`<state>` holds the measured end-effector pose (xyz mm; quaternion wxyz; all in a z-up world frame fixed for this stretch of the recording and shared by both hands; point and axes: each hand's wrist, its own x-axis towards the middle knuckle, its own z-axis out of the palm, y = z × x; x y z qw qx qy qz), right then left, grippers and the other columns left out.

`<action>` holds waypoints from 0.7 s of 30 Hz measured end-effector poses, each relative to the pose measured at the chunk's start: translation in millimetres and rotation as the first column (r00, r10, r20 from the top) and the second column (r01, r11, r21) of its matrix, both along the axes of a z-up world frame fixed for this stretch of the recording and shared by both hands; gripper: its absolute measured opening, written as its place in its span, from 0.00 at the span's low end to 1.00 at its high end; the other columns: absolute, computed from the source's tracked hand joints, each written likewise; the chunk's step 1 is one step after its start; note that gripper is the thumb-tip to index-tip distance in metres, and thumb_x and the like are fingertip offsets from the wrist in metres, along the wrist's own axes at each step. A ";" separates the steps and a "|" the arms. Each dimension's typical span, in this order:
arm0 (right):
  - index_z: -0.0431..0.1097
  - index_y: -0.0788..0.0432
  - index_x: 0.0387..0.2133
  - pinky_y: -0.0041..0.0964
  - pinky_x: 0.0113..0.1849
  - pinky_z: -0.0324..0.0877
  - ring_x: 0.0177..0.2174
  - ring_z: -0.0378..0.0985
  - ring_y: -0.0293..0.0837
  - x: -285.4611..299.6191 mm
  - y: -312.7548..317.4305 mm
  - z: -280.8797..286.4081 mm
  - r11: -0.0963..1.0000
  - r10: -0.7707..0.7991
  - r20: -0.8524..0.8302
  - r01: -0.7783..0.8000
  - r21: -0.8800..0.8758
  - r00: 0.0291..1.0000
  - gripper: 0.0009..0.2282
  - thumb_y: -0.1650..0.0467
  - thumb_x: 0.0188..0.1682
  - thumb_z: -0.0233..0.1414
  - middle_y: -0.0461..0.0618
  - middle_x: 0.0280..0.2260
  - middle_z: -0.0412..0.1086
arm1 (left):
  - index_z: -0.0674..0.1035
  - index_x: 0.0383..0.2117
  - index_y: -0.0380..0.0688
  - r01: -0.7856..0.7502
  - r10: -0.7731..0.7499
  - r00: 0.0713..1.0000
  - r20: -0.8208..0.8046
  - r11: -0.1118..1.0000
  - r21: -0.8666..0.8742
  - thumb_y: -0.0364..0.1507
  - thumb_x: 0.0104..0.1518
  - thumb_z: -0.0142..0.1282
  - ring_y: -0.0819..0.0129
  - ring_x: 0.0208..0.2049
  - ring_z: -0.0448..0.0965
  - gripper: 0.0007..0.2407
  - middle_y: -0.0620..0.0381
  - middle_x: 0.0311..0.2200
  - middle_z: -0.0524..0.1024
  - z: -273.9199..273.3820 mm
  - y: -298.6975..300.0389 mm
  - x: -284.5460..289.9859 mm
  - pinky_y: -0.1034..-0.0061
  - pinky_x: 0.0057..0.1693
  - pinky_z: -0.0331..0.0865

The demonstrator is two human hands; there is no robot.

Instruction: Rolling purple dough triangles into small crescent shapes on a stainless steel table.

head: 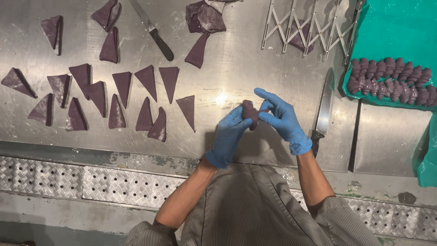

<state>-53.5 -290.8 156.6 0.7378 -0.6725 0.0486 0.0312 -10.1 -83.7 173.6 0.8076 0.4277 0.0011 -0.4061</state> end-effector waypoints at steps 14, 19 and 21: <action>0.63 0.63 0.64 0.27 0.41 0.68 0.35 0.69 0.33 -5.0 6.5 6.1 0.997 -0.075 -0.037 0.076 0.012 0.996 0.27 0.78 0.48 0.56 0.41 0.33 0.65 | 0.68 0.64 0.26 0.016 -0.011 0.998 0.059 0.997 -0.077 0.22 0.66 0.47 0.69 0.53 0.76 0.20 0.48 0.54 0.76 -1.0 -2.1 15.2 0.76 0.62 0.69; 0.64 0.65 0.64 0.28 0.42 0.69 0.38 0.71 0.35 -22.0 -16.9 9.1 0.974 -0.163 -0.060 0.171 0.152 0.985 0.27 0.75 0.47 0.56 0.43 0.38 0.68 | 0.66 0.65 0.30 0.214 -0.227 0.973 -0.032 0.949 -0.230 0.26 0.66 0.47 0.66 0.52 0.77 0.21 0.49 0.56 0.75 0.1 -35.1 26.3 0.74 0.58 0.71; 0.63 0.65 0.64 0.29 0.44 0.71 0.40 0.73 0.36 -31.1 -31.7 18.4 0.956 -0.191 -0.072 0.203 0.214 0.979 0.28 0.73 0.47 0.56 0.45 0.41 0.69 | 0.66 0.66 0.31 0.307 -0.317 0.948 -0.005 0.921 -0.239 0.28 0.67 0.48 0.64 0.51 0.77 0.22 0.49 0.56 0.74 -2.3 -58.9 23.6 0.72 0.55 0.71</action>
